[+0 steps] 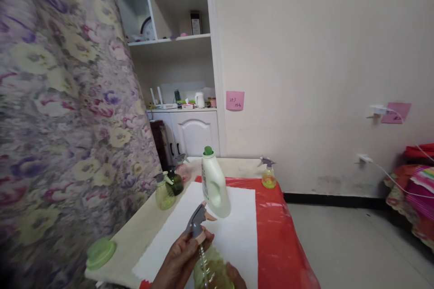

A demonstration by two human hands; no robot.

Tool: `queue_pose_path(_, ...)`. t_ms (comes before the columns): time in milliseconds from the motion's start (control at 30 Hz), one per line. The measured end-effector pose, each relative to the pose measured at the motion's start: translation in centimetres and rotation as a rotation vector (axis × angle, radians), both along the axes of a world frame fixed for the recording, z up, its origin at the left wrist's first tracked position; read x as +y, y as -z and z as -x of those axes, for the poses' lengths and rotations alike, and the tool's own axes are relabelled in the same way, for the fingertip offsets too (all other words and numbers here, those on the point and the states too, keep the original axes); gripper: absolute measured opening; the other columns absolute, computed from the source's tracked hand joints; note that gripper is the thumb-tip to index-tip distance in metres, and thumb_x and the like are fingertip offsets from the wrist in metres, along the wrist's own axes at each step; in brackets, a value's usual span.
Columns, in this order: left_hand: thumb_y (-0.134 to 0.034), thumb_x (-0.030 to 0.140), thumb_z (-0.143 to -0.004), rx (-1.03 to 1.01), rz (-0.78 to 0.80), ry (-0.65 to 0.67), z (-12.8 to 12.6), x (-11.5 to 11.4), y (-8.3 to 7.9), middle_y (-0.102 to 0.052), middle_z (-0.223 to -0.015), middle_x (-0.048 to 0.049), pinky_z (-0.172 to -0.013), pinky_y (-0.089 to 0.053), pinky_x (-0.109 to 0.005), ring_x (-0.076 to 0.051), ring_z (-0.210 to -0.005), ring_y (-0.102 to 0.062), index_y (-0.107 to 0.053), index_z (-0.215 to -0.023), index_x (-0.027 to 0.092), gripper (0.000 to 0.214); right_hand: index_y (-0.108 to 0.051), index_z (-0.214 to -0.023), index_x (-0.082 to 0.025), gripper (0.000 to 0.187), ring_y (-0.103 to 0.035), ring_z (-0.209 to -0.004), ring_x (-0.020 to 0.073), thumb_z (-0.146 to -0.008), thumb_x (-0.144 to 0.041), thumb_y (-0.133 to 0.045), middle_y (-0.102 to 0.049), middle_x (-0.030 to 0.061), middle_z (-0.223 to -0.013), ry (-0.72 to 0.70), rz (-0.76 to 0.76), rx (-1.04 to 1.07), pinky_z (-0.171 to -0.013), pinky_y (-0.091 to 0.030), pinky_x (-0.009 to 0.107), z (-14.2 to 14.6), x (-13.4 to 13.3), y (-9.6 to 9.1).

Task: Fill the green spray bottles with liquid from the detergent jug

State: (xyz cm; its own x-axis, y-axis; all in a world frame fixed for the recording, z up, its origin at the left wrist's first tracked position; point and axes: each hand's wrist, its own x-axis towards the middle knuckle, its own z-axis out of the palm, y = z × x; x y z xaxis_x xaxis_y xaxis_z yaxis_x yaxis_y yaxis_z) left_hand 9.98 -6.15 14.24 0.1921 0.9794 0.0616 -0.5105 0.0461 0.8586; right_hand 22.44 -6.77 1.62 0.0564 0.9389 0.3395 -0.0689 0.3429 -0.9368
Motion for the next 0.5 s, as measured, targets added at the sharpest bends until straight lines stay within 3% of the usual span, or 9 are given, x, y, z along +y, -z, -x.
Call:
queue_pose_path(133,-0.081,0.04,-0.065,-0.051,-0.016,0.056,-0.9,-0.3,0.5,-0.07,-0.09,-0.007,-0.094,-0.043,-0.036,-0.024,-0.096,-0.063,-0.072,-0.093,0.018,0.037,-0.058,-0.116,-0.02,0.05,-0.067,-0.087,0.0223,-0.089,-0.06,-0.044,-0.07,0.0063,-0.102,-0.024,0.037,0.007,-0.073,-0.055,0.042,-1.6,-0.4,-0.4)
queue_pose_path(267,-0.075,0.044,-0.07,-0.079,-0.007,0.06,-1.7,-0.8,0.9,-0.069,-0.09,-0.0065,-0.086,-0.046,-0.034,-0.023,-0.094,-0.062,-0.071,-0.095,0.022,0.034,-0.059,-0.116,-0.022,0.04,-0.064,-0.098,0.0262,-0.089,-0.05,-0.052,-0.068,0.0057,-0.108,-0.024,0.043,-0.018,-0.078,-0.054,0.046,-2.1,-0.4,-0.7)
queue_pose_path(367,-0.074,0.044,-0.072,-0.064,-0.014,-0.029,-1.7,-0.7,1.2,-0.067,-0.085,-0.0035,-0.082,-0.047,-0.032,-0.019,-0.084,-0.061,-0.07,-0.092,0.022,0.029,-0.055,-0.119,-0.018,0.037,-0.062,-0.1,0.0228,-0.089,-0.04,-0.058,-0.062,0.0069,-0.117,-0.019,0.029,-0.046,-0.082,-0.054,0.045,-1.5,0.0,-1.0)
queue_pose_path(500,-0.076,0.044,-0.068,0.005,-0.044,-0.26,-1.0,-0.1,1.6,-0.067,-0.083,-0.0017,-0.087,-0.046,-0.031,-0.019,-0.083,-0.061,-0.07,-0.086,0.021,0.03,-0.056,-0.119,-0.019,0.037,-0.062,-0.102,0.0235,-0.088,-0.038,-0.06,-0.062,0.007,-0.118,0.002,-0.003,-0.084,-0.083,-0.054,0.045,-0.3,0.5,-0.9)
